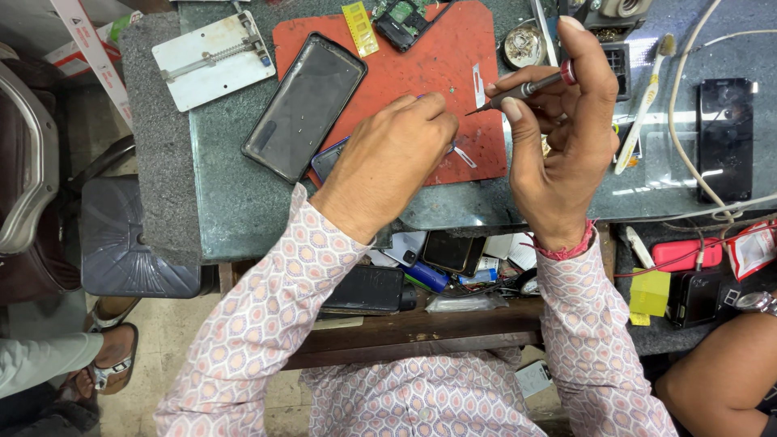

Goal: The person removes the back cover from a blue smartphone and pries open the phone body, exposing the battery and internal board. They use a screwdriver to unscrew components, detach the cracked screen assembly, and continue prying at the battery and internal parts with a small tool.

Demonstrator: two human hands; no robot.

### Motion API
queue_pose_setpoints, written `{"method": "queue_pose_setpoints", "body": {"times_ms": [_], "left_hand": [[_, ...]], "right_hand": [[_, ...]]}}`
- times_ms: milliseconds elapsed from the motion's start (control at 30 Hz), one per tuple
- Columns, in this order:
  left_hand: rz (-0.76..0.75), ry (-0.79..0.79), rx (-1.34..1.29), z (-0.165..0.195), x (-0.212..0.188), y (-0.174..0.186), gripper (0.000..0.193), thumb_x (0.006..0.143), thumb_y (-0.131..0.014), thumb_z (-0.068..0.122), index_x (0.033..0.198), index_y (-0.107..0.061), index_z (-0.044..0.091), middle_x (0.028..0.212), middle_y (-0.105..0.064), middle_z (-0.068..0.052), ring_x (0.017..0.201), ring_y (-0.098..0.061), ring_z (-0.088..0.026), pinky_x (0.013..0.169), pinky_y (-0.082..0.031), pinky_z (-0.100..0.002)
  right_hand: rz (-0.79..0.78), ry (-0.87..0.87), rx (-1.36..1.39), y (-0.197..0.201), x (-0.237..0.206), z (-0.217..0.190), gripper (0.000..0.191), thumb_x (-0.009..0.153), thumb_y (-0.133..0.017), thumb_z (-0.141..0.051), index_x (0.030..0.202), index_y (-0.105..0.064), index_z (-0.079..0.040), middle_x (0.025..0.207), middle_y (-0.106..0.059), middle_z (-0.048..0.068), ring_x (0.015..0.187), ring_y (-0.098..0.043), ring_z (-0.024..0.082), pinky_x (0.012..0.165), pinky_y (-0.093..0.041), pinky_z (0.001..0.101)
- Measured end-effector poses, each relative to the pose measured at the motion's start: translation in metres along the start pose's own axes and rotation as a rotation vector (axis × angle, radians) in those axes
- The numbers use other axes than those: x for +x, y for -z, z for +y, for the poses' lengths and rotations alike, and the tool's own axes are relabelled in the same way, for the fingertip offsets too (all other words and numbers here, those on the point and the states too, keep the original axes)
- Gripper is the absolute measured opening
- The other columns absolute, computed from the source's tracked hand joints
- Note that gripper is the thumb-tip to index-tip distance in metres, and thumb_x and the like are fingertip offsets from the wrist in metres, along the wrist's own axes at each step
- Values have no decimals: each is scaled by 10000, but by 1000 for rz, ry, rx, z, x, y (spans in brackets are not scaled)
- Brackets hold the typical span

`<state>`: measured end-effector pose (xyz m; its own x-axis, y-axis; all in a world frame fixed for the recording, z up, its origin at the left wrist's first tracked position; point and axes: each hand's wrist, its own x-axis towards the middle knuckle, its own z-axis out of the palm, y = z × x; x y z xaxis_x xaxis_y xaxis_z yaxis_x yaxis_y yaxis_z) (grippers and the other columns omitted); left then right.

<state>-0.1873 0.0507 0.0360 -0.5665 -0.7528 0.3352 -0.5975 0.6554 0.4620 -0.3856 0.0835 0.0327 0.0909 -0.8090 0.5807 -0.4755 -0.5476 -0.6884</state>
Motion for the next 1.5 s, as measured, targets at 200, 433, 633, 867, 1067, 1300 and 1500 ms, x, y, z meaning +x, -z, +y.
{"method": "queue_pose_setpoints", "body": {"times_ms": [200, 433, 633, 867, 1067, 1300, 1500], "left_hand": [[-71, -87, 71, -1, 5, 3, 48, 859, -686, 61, 891, -669, 30, 995, -628, -105, 977, -658, -332, 754, -561, -464], [-95, -59, -111, -5, 5, 15, 254, 850, -773, 89, 1020, -613, -11, 1022, -605, -155, 1013, -642, -376, 826, -530, -488], [-59, -51, -149, -5, 0, 13, 308, 845, -790, 100, 1067, -612, -17, 1039, -591, -163, 1032, -636, -381, 846, -523, -486], [-31, -47, -183, -8, -3, 13, 312, 857, -788, 101, 1081, -610, -24, 1051, -585, -161, 1031, -635, -377, 846, -523, -480], [-40, -21, -192, -8, -4, 11, 277, 870, -783, 105, 1060, -621, -15, 1035, -582, -148, 1012, -642, -353, 837, -527, -469], [40, -29, -157, -4, -1, 9, 187, 903, -769, 122, 974, -648, -2, 956, -592, -128, 961, -648, -346, 794, -524, -473], [106, 70, -168, -17, -19, 27, 104, 960, -745, 89, 1018, -703, 14, 1001, -652, -124, 927, -659, -333, 799, -525, -447]], "right_hand": [[19, -5, 3, 3, -2, 2, 556, 1205, -616, 113, 1587, -275, -104, 1206, -694, 141, 1047, -731, 145, 893, -621, 225], [-25, 3, 8, 4, 0, -7, 548, 1142, -634, 127, 1549, -317, -59, 1145, -708, 141, 1042, -736, 160, 920, -619, 256], [-120, -20, -7, 0, -1, -9, 551, 1100, -669, 133, 1540, -391, -50, 1123, -720, 110, 1056, -758, 147, 936, -644, 262], [-132, -25, -2, -3, -3, -8, 537, 1104, -669, 130, 1539, -412, -52, 1164, -713, 112, 1063, -757, 144, 942, -647, 260], [-121, 3, -16, -1, -3, -7, 534, 1121, -685, 111, 1542, -395, -42, 1172, -714, 116, 1068, -759, 142, 945, -649, 255], [-89, 18, 14, -2, -4, -9, 546, 1136, -676, 120, 1555, -368, -47, 1149, -718, 125, 1052, -758, 153, 942, -642, 259], [-42, 14, 25, -4, -3, -13, 529, 1149, -617, 140, 1546, -320, -45, 1140, -713, 149, 1045, -753, 179, 929, -625, 267]]}}
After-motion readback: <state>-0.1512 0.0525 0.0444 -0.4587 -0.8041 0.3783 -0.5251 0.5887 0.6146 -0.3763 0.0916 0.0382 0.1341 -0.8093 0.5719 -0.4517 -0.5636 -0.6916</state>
